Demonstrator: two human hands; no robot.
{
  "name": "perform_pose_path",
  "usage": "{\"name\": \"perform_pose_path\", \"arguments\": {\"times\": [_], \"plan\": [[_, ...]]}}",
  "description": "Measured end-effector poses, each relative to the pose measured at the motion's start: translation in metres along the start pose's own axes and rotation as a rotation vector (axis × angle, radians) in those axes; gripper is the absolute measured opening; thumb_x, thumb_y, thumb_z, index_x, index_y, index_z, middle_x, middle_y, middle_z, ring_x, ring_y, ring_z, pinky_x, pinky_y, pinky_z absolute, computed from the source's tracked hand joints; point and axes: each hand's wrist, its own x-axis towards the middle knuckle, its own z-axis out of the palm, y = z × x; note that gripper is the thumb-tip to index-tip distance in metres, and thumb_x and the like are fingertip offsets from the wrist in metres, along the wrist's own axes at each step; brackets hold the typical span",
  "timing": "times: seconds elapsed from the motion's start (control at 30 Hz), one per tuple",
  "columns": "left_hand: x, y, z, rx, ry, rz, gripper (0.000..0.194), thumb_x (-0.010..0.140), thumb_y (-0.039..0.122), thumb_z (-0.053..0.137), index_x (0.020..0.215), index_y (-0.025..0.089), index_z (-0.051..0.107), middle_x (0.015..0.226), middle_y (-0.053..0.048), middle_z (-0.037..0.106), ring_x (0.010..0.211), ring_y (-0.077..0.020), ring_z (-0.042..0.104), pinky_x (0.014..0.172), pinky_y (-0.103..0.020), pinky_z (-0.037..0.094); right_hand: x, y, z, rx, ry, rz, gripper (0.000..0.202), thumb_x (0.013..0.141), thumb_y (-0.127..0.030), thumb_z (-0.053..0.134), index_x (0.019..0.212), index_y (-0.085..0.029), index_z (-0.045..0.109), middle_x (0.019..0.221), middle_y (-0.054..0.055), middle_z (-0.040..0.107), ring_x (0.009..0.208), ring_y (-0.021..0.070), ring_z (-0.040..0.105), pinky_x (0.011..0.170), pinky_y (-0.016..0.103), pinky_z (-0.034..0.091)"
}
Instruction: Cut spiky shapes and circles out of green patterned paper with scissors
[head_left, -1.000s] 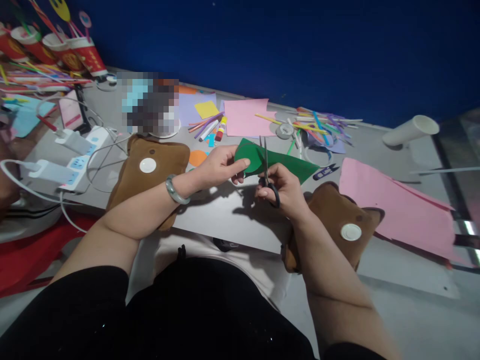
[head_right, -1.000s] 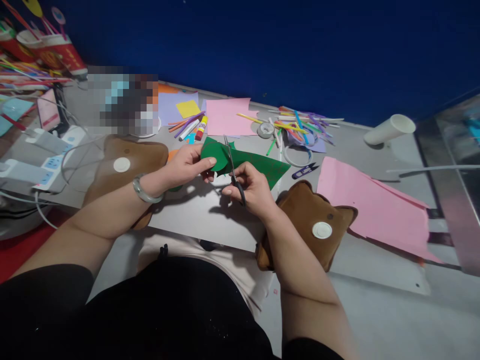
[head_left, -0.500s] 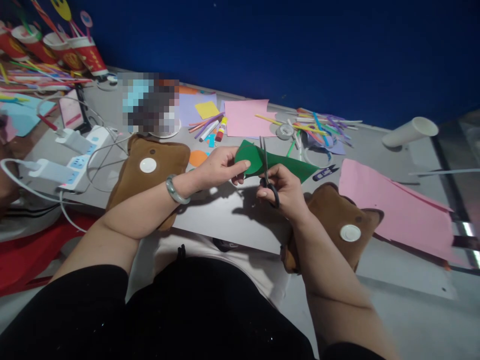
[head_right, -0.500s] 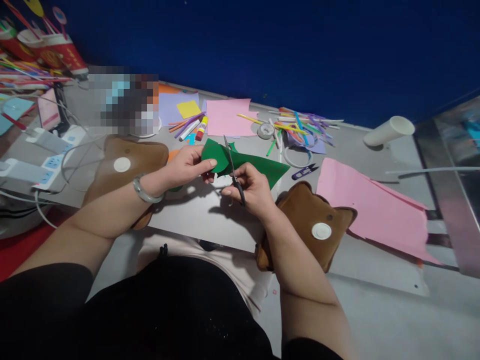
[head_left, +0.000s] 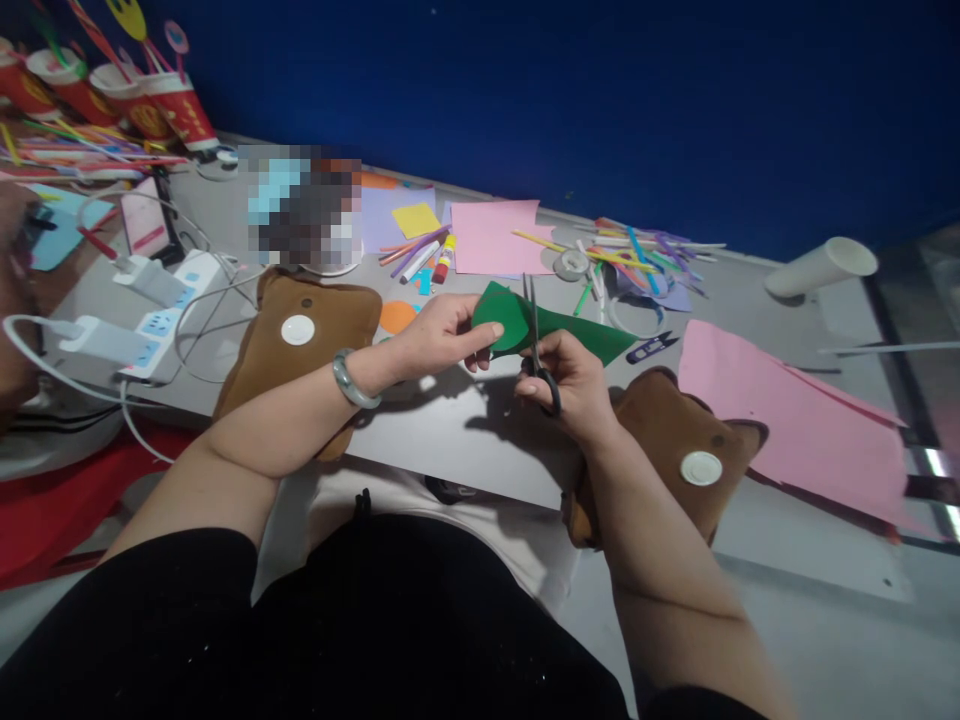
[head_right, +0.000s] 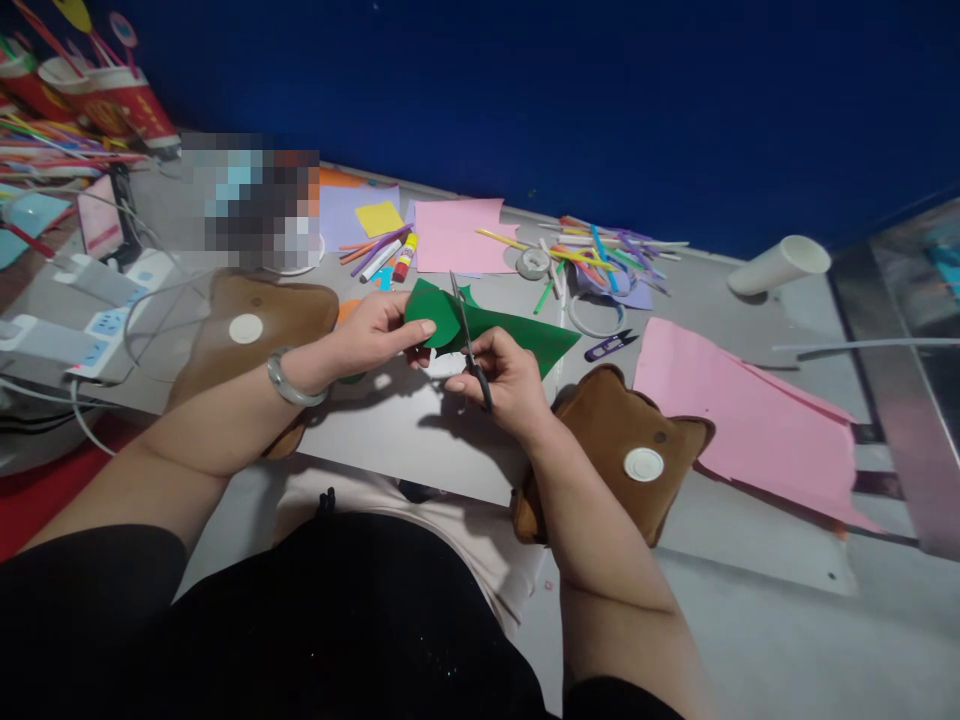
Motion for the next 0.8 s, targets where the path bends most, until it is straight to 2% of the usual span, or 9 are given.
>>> {"name": "perform_pose_path", "arguments": {"times": [0.27,0.8], "plan": [[0.0003,-0.0008,-0.0007,0.011,-0.007,0.045,0.059,0.089,0.074,0.074,0.082,0.017,0.059,0.062,-0.001,0.067,0.053,-0.0104,0.066,0.052,-0.022,0.054,-0.0005,0.0005,-0.001,-0.005,-0.01,-0.011,0.07,0.059,-0.077,0.095,0.089,-0.027,0.056,0.056,-0.006,0.063,0.043,0.0158,0.056,0.044,0.03,0.042],[-0.0004,0.0,-0.0016,0.022,-0.001,0.051,0.055,0.09,0.07,0.075,0.08,0.018,0.059,0.062,-0.001,0.068,0.053,-0.0113,0.066,0.052,-0.023,0.053,-0.0015,-0.0058,0.001,-0.036,0.017,0.005,0.072,0.058,-0.081,0.093,0.085,-0.027,0.054,0.056,-0.006,0.062,0.04,0.0149,0.053,0.043,0.03,0.039]]}}
